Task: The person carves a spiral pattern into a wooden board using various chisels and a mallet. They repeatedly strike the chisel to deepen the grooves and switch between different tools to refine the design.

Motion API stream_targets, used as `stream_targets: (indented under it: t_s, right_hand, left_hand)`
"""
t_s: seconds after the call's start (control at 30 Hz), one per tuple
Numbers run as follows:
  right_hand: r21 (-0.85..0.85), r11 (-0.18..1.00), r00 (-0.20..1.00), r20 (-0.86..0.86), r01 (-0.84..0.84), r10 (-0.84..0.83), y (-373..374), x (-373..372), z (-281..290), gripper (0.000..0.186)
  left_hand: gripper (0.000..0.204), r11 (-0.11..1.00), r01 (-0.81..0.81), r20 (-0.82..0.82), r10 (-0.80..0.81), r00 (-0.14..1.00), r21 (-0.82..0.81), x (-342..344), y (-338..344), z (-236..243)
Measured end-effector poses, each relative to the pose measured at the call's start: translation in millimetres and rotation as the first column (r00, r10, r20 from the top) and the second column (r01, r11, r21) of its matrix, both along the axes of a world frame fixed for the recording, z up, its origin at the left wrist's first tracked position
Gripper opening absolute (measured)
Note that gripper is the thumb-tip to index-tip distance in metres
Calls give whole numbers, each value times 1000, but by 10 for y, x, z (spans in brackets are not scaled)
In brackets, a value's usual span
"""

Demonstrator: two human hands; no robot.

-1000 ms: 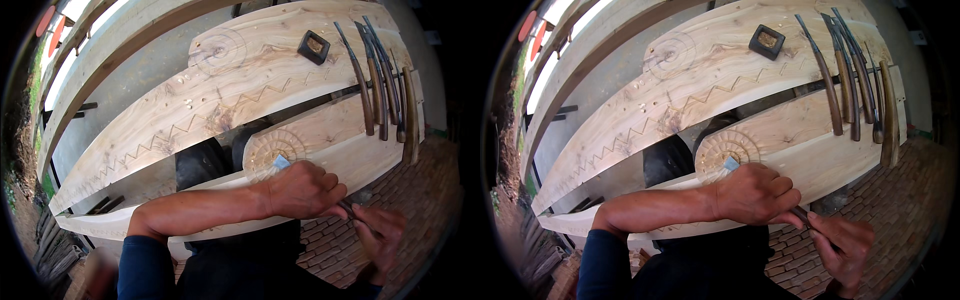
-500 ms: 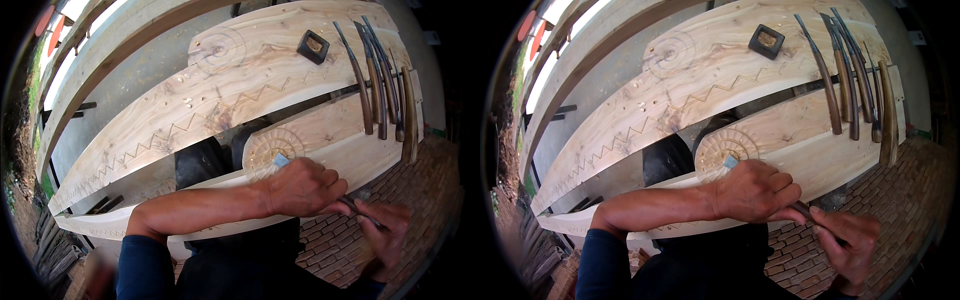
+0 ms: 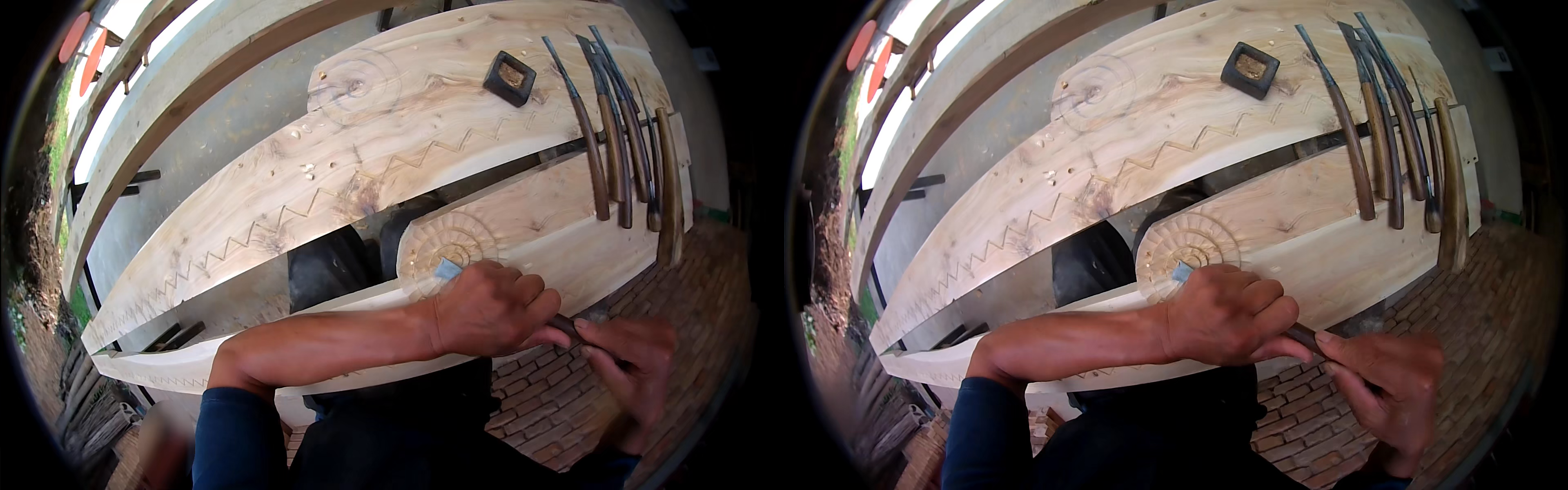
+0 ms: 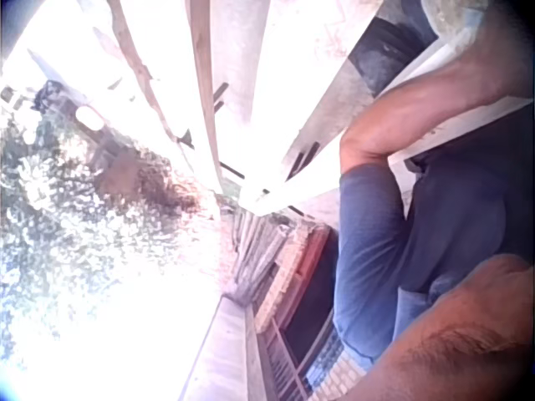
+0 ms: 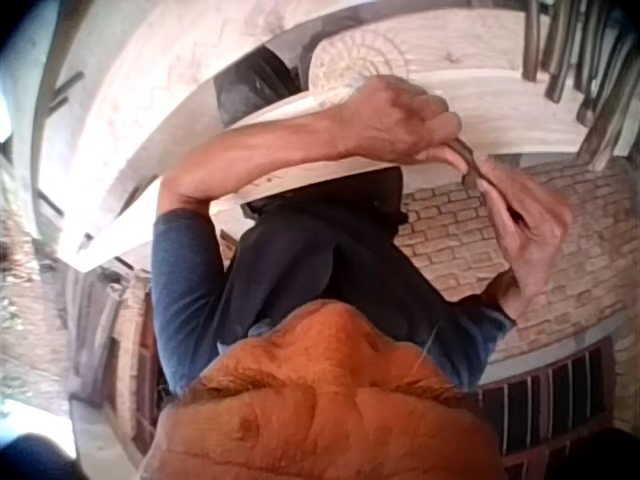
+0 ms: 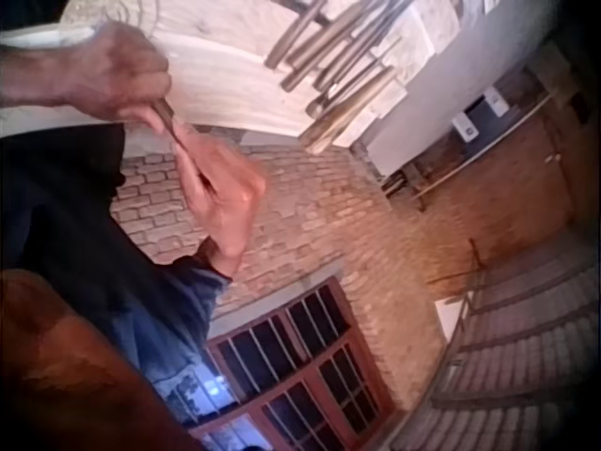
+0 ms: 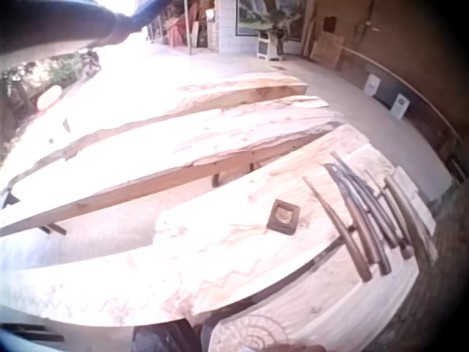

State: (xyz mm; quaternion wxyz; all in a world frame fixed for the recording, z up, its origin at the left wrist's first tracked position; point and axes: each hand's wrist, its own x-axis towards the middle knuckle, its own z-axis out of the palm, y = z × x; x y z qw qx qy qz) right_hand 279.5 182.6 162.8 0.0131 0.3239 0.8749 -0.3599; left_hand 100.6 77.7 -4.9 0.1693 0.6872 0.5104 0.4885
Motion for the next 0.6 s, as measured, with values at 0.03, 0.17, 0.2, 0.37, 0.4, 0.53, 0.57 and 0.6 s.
stream_targets:
  t_s: [0.03,0.17,0.2,0.37,0.4,0.53,0.57,0.6]
  right_hand:
    - [12,1000,1000,-13,-23,24,-4,-1,10,40]
    - [63,998,999,-28,-13,15,-99,78,19,41]
    - [70,997,999,-36,-14,16,-127,93,-3,41]
    - [95,995,999,-30,23,-20,-179,145,-31,41]
    - [98,995,999,-42,26,-22,-177,149,-45,41]
    - [106,994,999,-47,6,-1,-146,150,-60,40]
    - [107,994,999,-49,8,-3,-147,153,-66,39]
    - [109,994,999,-52,9,-4,-147,155,-72,39]
  left_hand:
    - [50,1000,-1,5,1,1000,27,6,11,8]
    - [50,996,38,30,-41,999,80,48,52,-13]
    - [50,996,41,12,-42,999,74,47,49,-25]
    - [50,995,78,-11,-77,997,61,40,57,-14]
    - [50,995,80,-5,-80,997,58,45,57,-13]
    - [50,995,82,15,-83,996,51,50,64,-19]
    - [50,995,83,21,-84,996,53,48,65,-21]
    - [50,995,84,19,-85,996,50,47,64,-23]
